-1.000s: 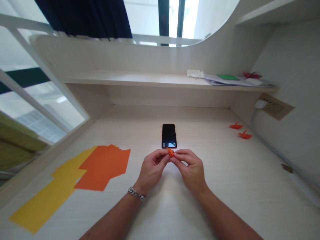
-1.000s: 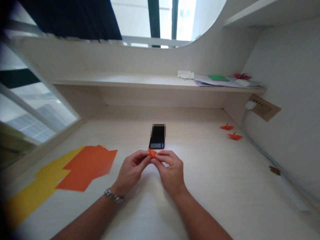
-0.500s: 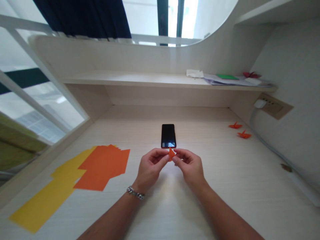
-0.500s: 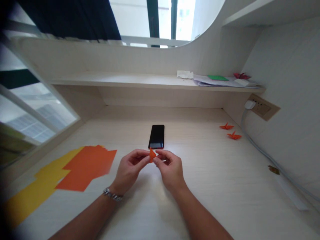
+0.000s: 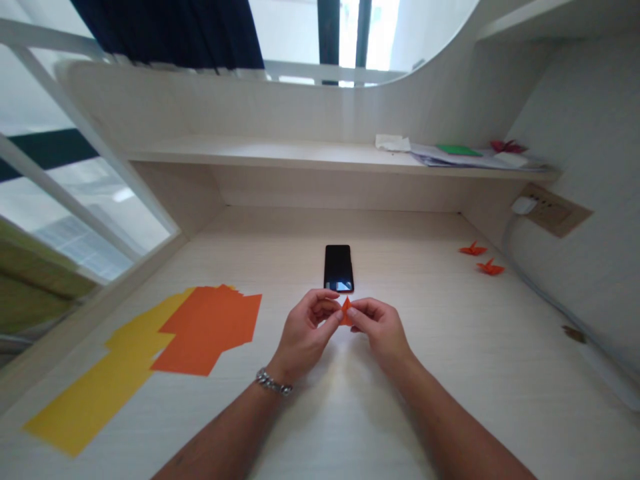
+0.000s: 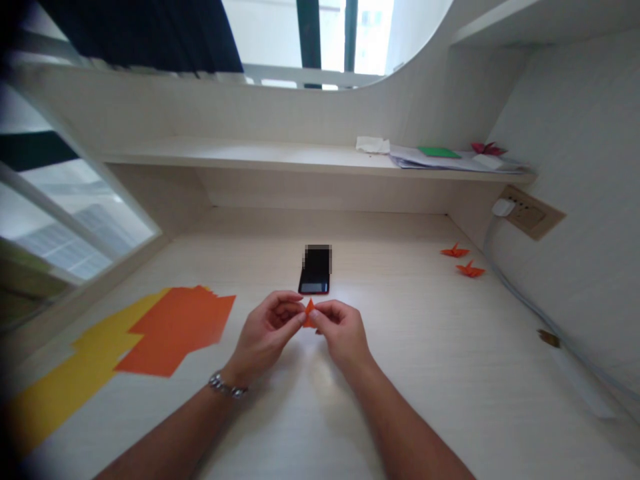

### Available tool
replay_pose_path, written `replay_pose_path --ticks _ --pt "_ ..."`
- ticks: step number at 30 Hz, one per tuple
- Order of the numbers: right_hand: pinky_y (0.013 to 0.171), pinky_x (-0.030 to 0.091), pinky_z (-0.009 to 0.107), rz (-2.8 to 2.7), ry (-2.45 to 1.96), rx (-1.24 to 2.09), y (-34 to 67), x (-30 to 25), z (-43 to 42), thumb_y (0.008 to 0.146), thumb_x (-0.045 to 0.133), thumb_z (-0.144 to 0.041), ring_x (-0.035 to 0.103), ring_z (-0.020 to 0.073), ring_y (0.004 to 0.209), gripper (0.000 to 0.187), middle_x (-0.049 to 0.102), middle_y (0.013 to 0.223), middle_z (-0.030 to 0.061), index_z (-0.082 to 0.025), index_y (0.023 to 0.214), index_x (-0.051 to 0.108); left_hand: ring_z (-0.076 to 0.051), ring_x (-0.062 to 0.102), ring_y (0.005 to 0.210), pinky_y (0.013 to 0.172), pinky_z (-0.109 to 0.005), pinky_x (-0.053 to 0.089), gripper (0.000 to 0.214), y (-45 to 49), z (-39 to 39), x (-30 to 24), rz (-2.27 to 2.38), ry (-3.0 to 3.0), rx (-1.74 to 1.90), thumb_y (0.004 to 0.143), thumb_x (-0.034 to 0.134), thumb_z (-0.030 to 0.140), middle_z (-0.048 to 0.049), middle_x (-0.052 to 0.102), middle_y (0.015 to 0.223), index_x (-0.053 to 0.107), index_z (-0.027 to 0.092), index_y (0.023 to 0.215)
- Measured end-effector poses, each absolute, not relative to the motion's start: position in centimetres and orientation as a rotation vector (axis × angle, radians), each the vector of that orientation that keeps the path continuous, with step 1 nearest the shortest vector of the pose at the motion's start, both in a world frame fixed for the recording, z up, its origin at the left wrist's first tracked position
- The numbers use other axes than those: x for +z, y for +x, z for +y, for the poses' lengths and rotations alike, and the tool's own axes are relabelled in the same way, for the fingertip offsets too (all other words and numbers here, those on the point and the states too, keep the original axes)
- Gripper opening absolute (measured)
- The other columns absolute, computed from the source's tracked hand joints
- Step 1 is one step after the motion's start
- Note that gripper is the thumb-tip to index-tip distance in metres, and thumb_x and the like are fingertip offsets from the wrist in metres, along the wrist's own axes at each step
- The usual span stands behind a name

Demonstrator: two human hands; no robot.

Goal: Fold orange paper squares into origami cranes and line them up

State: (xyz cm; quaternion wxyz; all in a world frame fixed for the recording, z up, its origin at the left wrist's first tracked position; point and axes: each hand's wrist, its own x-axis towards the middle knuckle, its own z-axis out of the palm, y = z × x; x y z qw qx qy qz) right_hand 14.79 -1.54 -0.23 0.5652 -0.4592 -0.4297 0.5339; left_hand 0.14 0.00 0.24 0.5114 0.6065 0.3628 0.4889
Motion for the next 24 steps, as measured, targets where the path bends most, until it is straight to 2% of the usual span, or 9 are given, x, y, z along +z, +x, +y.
replay_pose_path --ticks 6,12,16,24 --pt "0.058 0.043 0.026 -1.014 -1.076 1.212 14.77 -0.44 -1.51 0.069 0.072 -0.029 0.056 0.0127 0.059 0.014 0.068 0.065 0.0028 -0.016 0.073 0.071 -0.017 0.064 0.086 0.079 -0.032 0.053 0.024 0.36 -0.17 0.44 0.889 1.44 1.154 0.08 0.065 0.023 -0.008 0.065 0.096 0.057 0.015 0.101" --pt "0.055 0.043 0.025 -1.022 -1.092 1.228 14.77 -0.54 -1.44 0.07 0.071 -0.031 0.057 0.0132 0.057 0.016 0.068 0.064 0.0031 -0.015 0.074 0.07 -0.015 0.064 0.078 0.072 -0.027 0.053 0.025 0.45 -0.16 0.58 0.932 1.379 1.202 0.076 0.069 0.022 -0.004 0.066 0.083 0.057 0.016 0.097" --pt "0.06 0.047 0.028 -1.086 -1.098 1.185 14.91 -0.71 -1.36 0.068 0.072 -0.032 0.061 0.0164 0.062 0.02 0.069 0.068 0.0045 -0.015 0.078 0.07 -0.016 0.065 0.078 0.072 -0.029 0.053 0.027 0.49 -0.3 0.45 0.898 1.382 1.181 0.077 0.067 0.021 -0.0038 0.065 0.082 0.054 0.016 0.099" --pt "0.059 0.047 0.029 -1.077 -1.141 1.179 15.18 -0.71 -1.29 0.064 0.075 -0.032 0.059 0.0154 0.058 0.019 0.067 0.064 0.0036 -0.015 0.068 0.068 -0.016 0.065 0.077 0.07 -0.03 0.054 0.022 0.49 -0.54 0.57 0.853 1.382 1.126 0.078 0.065 0.021 -0.0036 0.062 0.084 0.051 0.017 0.095"
